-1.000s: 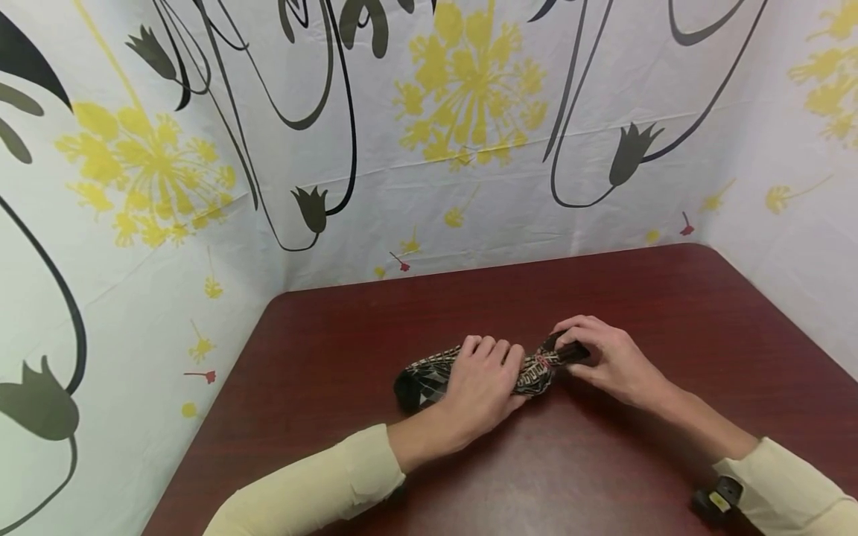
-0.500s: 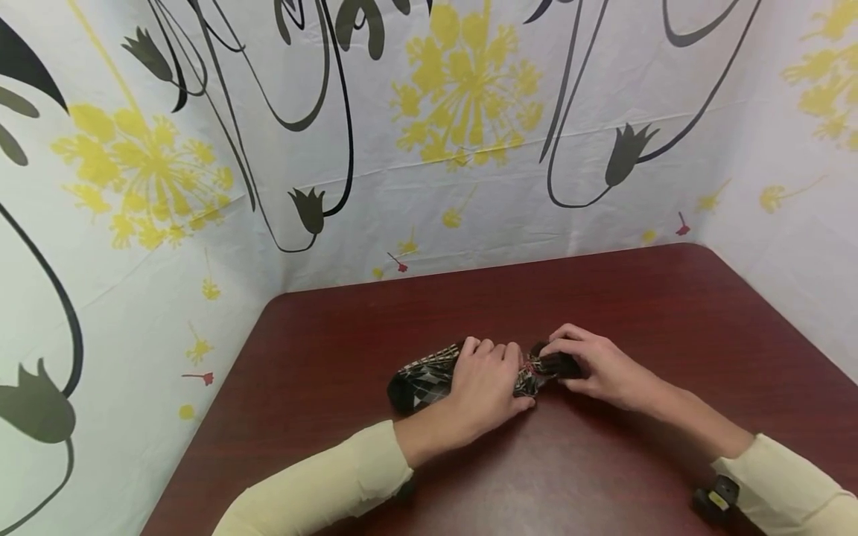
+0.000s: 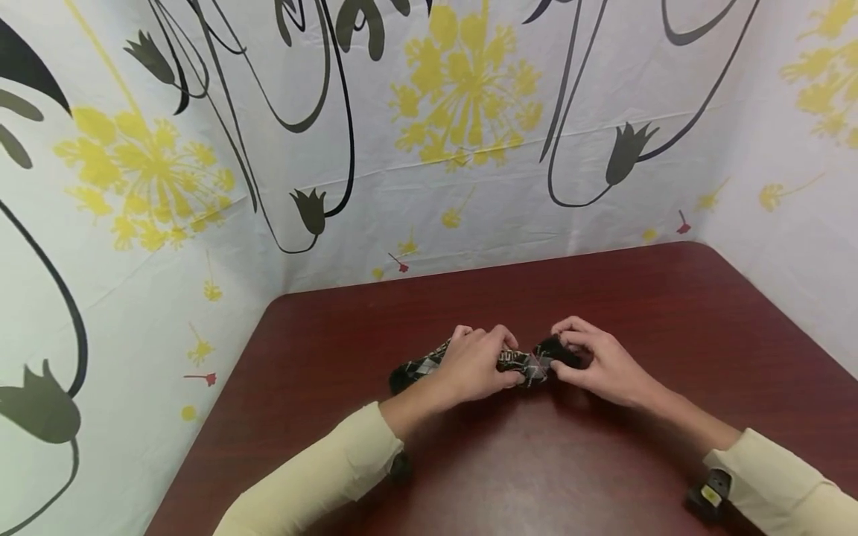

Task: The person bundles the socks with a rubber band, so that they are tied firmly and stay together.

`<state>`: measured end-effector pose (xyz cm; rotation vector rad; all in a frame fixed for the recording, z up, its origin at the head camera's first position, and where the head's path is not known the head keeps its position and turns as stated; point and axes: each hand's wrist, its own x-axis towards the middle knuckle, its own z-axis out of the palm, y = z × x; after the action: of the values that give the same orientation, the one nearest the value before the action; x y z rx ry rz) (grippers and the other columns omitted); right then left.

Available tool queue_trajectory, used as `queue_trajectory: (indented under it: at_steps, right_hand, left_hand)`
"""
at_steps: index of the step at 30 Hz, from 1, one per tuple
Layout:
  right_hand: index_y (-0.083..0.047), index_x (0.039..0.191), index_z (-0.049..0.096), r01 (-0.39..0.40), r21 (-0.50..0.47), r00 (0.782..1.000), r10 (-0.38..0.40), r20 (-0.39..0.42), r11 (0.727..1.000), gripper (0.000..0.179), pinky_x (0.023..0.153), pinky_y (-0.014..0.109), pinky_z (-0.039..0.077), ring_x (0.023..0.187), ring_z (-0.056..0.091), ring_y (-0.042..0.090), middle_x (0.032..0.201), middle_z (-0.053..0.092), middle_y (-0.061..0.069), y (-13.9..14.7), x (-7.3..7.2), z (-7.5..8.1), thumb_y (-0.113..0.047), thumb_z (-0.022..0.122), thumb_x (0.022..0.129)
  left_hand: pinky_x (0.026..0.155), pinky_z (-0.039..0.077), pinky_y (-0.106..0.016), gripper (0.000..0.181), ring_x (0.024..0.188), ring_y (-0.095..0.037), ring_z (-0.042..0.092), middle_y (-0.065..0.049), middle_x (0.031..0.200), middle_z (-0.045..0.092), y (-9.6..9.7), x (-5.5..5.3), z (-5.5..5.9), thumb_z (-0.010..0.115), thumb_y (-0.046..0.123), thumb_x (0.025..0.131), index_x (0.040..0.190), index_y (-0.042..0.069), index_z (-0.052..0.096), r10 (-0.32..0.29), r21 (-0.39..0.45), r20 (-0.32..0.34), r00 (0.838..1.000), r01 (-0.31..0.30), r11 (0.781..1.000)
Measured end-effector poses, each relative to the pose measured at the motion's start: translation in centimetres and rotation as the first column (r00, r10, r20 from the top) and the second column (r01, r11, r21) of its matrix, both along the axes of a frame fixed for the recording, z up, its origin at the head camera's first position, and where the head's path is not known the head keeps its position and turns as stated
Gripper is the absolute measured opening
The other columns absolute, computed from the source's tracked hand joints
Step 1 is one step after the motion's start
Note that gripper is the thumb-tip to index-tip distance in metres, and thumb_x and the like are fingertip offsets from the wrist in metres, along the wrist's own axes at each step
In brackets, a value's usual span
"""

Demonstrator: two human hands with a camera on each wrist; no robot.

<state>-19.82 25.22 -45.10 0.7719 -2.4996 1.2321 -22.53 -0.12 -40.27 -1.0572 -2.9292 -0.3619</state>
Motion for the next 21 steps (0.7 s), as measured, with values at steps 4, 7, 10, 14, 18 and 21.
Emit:
queue_trajectory:
  at_steps: [4,7,10,14,18,21]
  right_hand:
    - [-0.014,0.108,0.074,0.006,-0.082,0.991,0.005,0.132,0.997,0.01,0.067,0.027,0.052,0.079,0.062,0.015,0.118,0.069,0.007,-1.0,0.1,0.2,-0.008,0.073,0.101]
    - [-0.006,0.125,0.072,0.033,-0.152,0.969,0.006,0.245,0.988,0.022,0.069,0.03,0.054,0.08,0.066,0.021,0.117,0.071,0.014,-1.6,0.2,0.4,-0.018,0.068,0.107]
    - [-0.003,0.134,0.068,0.052,-0.22,0.945,0.023,0.327,0.974,0.035,0.073,0.033,0.058,0.089,0.069,0.025,0.117,0.071,0.015,-1.6,0.1,0.5,-0.023,0.07,0.106]
    - [-0.006,0.13,0.07,-0.006,-0.256,0.945,0.09,0.314,0.967,0.035,0.077,0.032,0.059,0.092,0.071,0.024,0.116,0.071,0.012,-1.5,-0.4,0.5,-0.016,0.08,0.098]
    - [-0.01,0.124,0.072,-0.058,-0.253,0.961,0.123,0.249,0.966,0.032,0.076,0.029,0.059,0.09,0.073,0.02,0.112,0.071,0.009,-1.3,-0.8,0.6,-0.011,0.084,0.094]
    - [-0.008,0.122,0.074,-0.05,-0.26,0.966,0.113,0.234,0.964,0.03,0.074,0.03,0.06,0.088,0.073,0.02,0.111,0.073,0.007,-1.5,-0.7,0.8,-0.011,0.083,0.094]
  left_hand:
    - [0.101,0.036,-0.038,0.062,0.087,-0.003,0.062,0.018,0.098,0.07,0.5,-1.0,0.9,0.076,0.073,0.086,0.124,0.024,0.071,0.017,-0.106,0.14,0.99,-0.002,0.994]
    - [0.092,0.04,-0.034,0.06,0.081,-0.003,0.061,0.018,0.095,0.068,0.8,-1.9,1.3,0.078,0.071,0.085,0.12,0.022,0.073,0.016,-0.076,0.25,0.968,0.003,0.997]
    - [0.078,0.047,-0.028,0.046,0.078,-0.007,0.061,0.012,0.094,0.067,0.8,-2.8,1.7,0.085,0.055,0.088,0.114,0.018,0.073,-0.013,0.049,0.411,0.912,-0.008,0.999]
    - [0.071,0.052,-0.027,0.03,0.084,-0.012,0.063,0.005,0.101,0.071,0.5,-4.0,1.6,0.088,0.036,0.091,0.108,0.013,0.078,-0.114,0.216,0.625,0.772,-0.031,0.976]
    - [0.093,0.053,-0.032,0.029,0.113,-0.012,0.064,0.002,0.125,0.072,0.3,-5.1,1.4,0.083,0.031,0.096,0.117,0.012,0.079,-0.17,0.271,0.748,0.642,-0.061,0.961]
    - [0.112,0.045,-0.04,0.036,0.137,-0.014,0.054,0.004,0.14,0.066,0.1,-5.5,1.2,0.079,0.033,0.099,0.127,0.012,0.077,-0.169,0.286,0.795,0.583,-0.114,0.951]
